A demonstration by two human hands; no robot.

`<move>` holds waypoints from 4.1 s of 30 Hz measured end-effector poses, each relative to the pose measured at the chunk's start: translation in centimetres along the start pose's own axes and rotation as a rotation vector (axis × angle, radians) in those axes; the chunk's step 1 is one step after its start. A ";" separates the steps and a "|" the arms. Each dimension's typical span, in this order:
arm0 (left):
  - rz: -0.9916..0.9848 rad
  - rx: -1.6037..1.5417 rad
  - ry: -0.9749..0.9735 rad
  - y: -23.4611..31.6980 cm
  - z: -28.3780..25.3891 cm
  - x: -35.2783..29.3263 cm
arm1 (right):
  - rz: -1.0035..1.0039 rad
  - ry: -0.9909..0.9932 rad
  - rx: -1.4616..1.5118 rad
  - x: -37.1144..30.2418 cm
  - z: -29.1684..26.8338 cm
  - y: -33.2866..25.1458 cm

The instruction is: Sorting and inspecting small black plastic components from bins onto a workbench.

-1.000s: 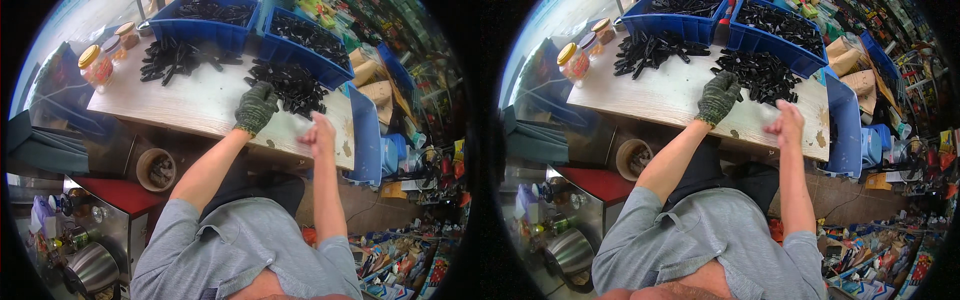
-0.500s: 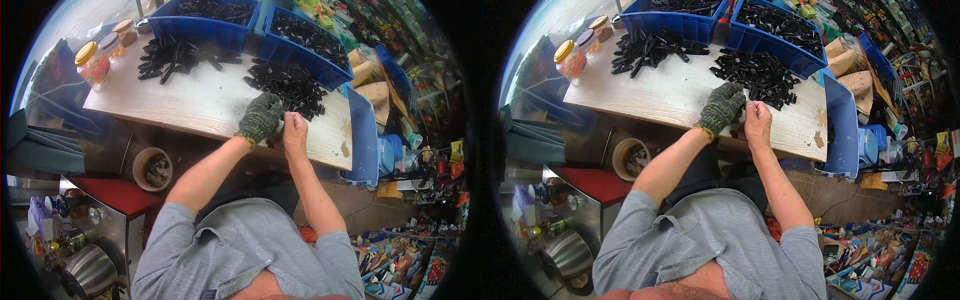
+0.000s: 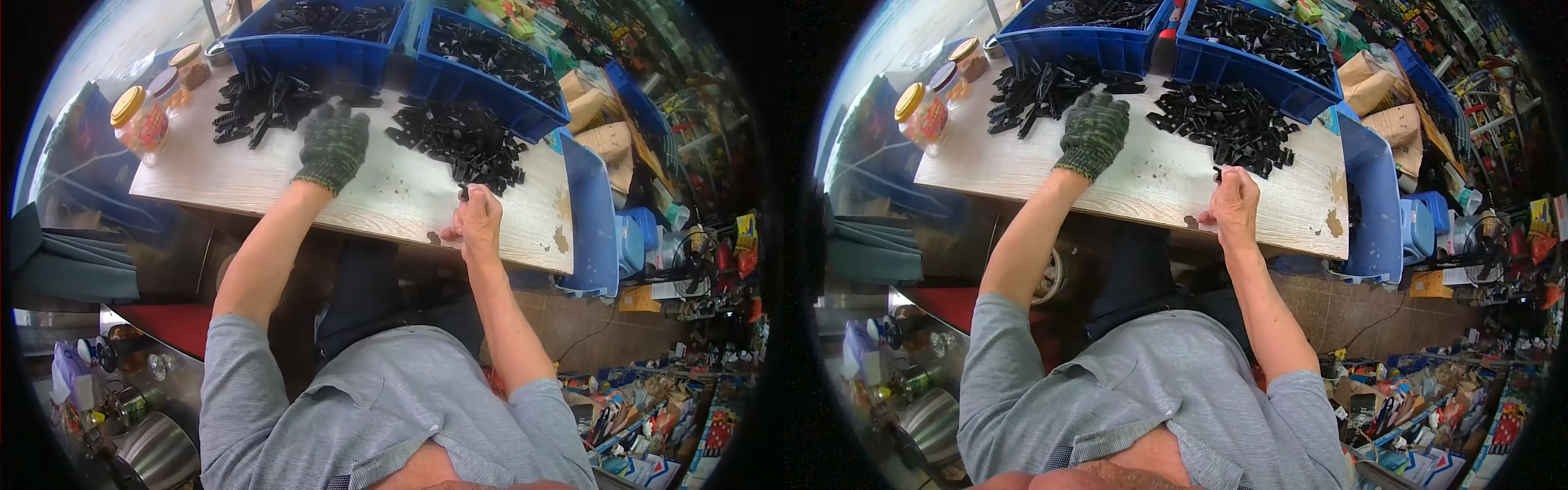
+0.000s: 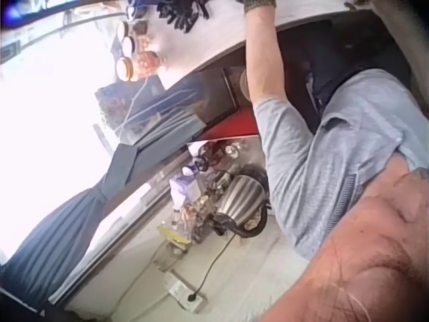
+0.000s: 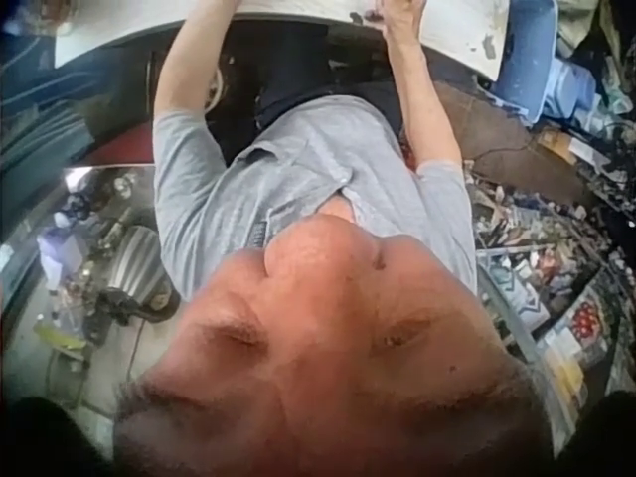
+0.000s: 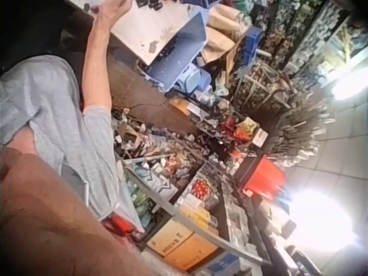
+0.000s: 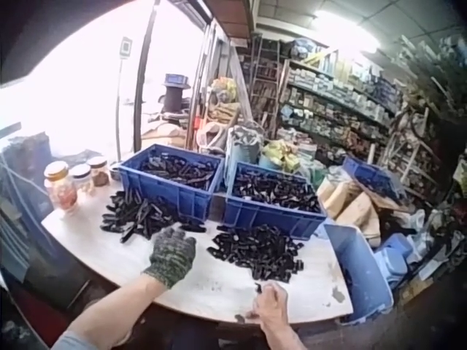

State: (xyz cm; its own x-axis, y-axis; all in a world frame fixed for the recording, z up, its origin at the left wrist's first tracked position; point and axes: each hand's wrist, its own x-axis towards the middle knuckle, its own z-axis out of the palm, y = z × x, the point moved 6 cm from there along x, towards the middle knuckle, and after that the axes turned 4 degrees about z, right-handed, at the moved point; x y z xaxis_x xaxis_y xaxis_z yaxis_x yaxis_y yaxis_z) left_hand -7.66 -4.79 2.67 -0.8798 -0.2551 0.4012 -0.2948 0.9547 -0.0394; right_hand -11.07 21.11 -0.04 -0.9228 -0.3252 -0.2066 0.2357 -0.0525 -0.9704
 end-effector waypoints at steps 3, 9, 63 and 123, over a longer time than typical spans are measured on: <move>0.156 -0.092 -0.092 1.5 0.3 -1.2 | 0.010 -0.008 0.006 0.0 0.0 0.0; 0.176 -0.274 0.146 1.6 -1.4 -2.7 | -0.014 -0.023 0.031 0.3 -0.2 0.1; 0.117 -0.256 0.067 5.6 -1.7 0.1 | 0.073 0.062 0.259 0.3 -2.2 -0.5; -0.039 -0.056 0.207 -0.2 1.0 2.5 | 0.049 -0.034 0.031 1.2 0.1 -0.3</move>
State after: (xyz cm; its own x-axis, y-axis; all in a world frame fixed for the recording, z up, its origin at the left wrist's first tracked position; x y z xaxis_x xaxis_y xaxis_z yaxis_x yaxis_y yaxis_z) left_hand -10.15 -5.76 2.76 -0.7712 -0.2602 0.5809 -0.3003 0.9534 0.0285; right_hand -12.21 20.63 0.01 -0.8991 -0.3603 -0.2486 0.2899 -0.0645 -0.9549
